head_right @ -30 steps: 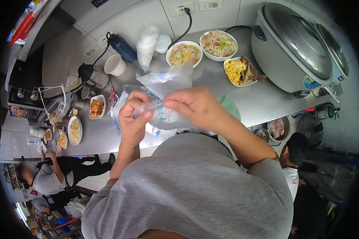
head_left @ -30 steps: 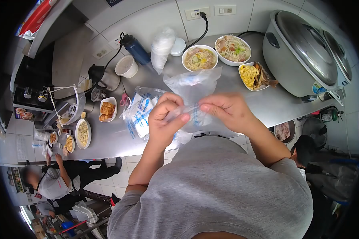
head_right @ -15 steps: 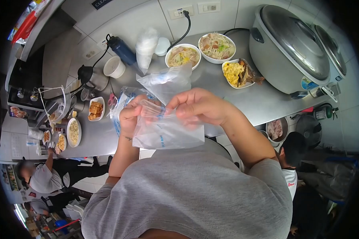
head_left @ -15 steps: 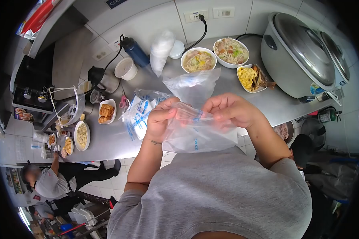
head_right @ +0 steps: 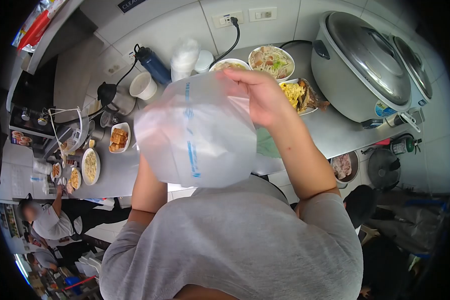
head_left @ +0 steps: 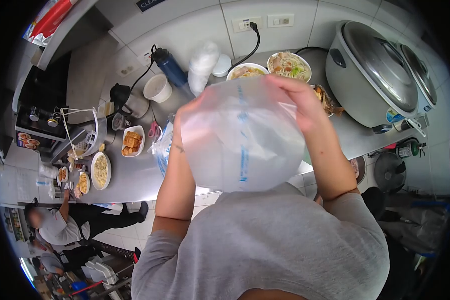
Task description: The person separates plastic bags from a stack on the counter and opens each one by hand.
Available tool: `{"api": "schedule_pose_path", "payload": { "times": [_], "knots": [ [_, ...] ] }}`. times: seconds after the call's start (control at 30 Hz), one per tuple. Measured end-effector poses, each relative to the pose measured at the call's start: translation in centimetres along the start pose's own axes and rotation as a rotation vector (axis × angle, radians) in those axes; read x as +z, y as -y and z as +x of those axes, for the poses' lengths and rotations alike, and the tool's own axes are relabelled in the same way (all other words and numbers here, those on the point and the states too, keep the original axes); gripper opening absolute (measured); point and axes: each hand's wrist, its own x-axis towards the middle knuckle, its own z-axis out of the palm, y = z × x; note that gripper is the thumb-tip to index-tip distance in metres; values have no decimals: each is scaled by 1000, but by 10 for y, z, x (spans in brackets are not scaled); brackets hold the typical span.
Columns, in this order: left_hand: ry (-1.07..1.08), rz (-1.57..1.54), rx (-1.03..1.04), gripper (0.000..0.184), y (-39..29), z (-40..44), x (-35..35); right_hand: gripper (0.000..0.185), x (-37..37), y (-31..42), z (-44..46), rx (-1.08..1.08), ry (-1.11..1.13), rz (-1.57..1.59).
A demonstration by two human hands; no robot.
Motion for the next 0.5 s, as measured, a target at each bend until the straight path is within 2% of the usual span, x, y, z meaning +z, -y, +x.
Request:
{"api": "schedule_pose_path", "payload": {
  "times": [0.03, 0.07, 0.1, 0.13, 0.17, 0.27, 0.37, 0.47, 0.5],
  "knots": [
    [-36, 105, 75, 33, 6, 1, 0, 25, 0, -1, 6, 1, -211, -53],
    [-140, 194, 106, 32, 24, 6, -12, 26, -34, -9, 24, 131, -129, 85],
    [-104, -54, 21, 32, 52, 8, -53, 27, -81, -27, 45, 259, -47, 225],
    [-90, -300, -69, 32, 80, 10, -93, 28, -107, -46, 51, 193, -114, 212],
    [66, -883, -276, 31, 117, 8, -150, 29, -129, -66, 51, 130, -183, 200],
    [-407, -608, -421, 32, 166, -12, -184, 31, -184, -105, 58, 317, -308, 153],
    [-515, -264, -477, 29, 130, 0, -144, 30, -163, -92, 60, 322, -280, -10],
    [-393, -77, -607, 29, 108, 23, -137, 26, -148, -77, 68, 352, -327, -233],
    [-416, 88, -589, 28, 105, 29, -129, 24, -146, -76, 71, 336, -331, -340]
  ]
}}
